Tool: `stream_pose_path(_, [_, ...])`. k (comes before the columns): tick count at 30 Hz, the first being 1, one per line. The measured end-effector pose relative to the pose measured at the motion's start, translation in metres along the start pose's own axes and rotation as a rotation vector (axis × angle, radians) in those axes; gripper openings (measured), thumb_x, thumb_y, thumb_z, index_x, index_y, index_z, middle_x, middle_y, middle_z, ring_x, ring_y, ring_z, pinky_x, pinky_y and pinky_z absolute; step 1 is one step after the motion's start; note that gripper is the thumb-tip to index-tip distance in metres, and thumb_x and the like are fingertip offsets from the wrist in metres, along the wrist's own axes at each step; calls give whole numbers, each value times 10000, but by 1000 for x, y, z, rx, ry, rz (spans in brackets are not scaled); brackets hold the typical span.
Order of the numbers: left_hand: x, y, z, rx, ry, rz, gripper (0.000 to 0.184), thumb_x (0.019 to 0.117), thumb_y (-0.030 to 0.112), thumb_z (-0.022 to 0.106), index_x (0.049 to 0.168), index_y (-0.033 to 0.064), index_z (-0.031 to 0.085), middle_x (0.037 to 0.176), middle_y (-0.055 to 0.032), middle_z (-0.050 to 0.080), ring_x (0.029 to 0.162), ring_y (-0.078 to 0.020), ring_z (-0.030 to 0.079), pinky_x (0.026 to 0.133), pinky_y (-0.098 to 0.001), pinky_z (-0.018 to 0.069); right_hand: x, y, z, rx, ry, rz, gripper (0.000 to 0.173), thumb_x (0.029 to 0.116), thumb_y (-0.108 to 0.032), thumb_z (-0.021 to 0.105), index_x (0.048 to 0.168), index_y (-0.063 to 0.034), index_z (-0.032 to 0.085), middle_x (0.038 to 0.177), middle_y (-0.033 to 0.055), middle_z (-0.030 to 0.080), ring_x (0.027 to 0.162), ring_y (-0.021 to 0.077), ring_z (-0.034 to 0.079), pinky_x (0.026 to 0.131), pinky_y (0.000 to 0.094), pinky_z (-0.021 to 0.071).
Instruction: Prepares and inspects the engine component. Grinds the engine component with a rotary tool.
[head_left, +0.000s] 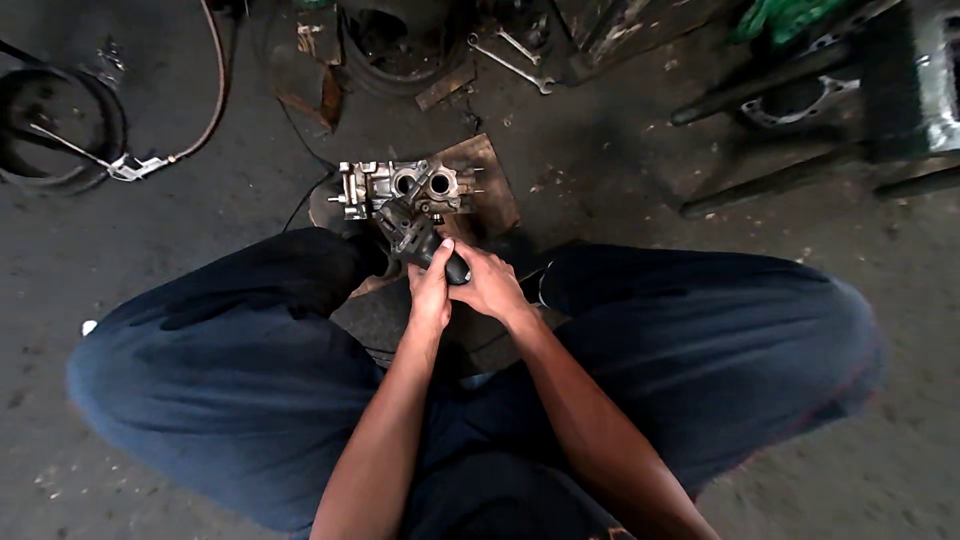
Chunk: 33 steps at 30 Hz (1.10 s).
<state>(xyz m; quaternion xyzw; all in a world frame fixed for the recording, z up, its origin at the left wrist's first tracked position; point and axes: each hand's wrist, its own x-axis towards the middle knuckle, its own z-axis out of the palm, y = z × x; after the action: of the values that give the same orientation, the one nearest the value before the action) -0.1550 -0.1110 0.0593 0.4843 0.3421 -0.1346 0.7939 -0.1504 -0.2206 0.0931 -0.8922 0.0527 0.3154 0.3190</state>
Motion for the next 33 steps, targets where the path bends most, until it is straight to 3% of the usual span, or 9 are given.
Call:
stream_pose_path(5, [2,1,0,5,0,1,529,964,263,737,1402,68,514,1153,-148,696,1024,-237,699,905,-420,592,-1,-4,1,-12,11,37,805,827,-488,810,1537,-357,455,1301,73,685,1156,318,662,935,610,516])
stream_pose_path(9, [-1,-2,0,-35,42,-12,587,956,252,745,1443,82,465,1168,-158,685,1035,-250,698,897,-440,598,-2,-3,1,-23,-8,8,820,817,-457,816,1542,-383,440,1308,62,683,1160,315,660,933,610,519])
stream_pose_path(14, [-7,-5,-2,-26,27,-57,454,998,211,683,1376,31,505,1088,-179,692,961,-243,708,858,-414,606,-18,-12,7,-50,-13,117,796,844,-467,775,1553,-352,435,1350,84,660,1184,328,652,962,582,517])
stream_pose_path(23, [-6,-3,-1,-23,39,-31,507,979,241,713,1401,65,494,1118,-165,688,990,-242,704,871,-418,603,-12,-10,6,-31,-2,87,789,836,-459,788,1541,-358,447,1315,75,677,1157,318,664,942,585,525])
stream_pose_path(33, [-4,-1,-2,1,35,-45,531,969,249,727,1405,52,495,1116,-173,691,987,-246,704,872,-420,603,-15,-14,7,-33,3,113,844,844,-447,779,1581,-385,374,1326,84,671,1160,324,662,950,576,522])
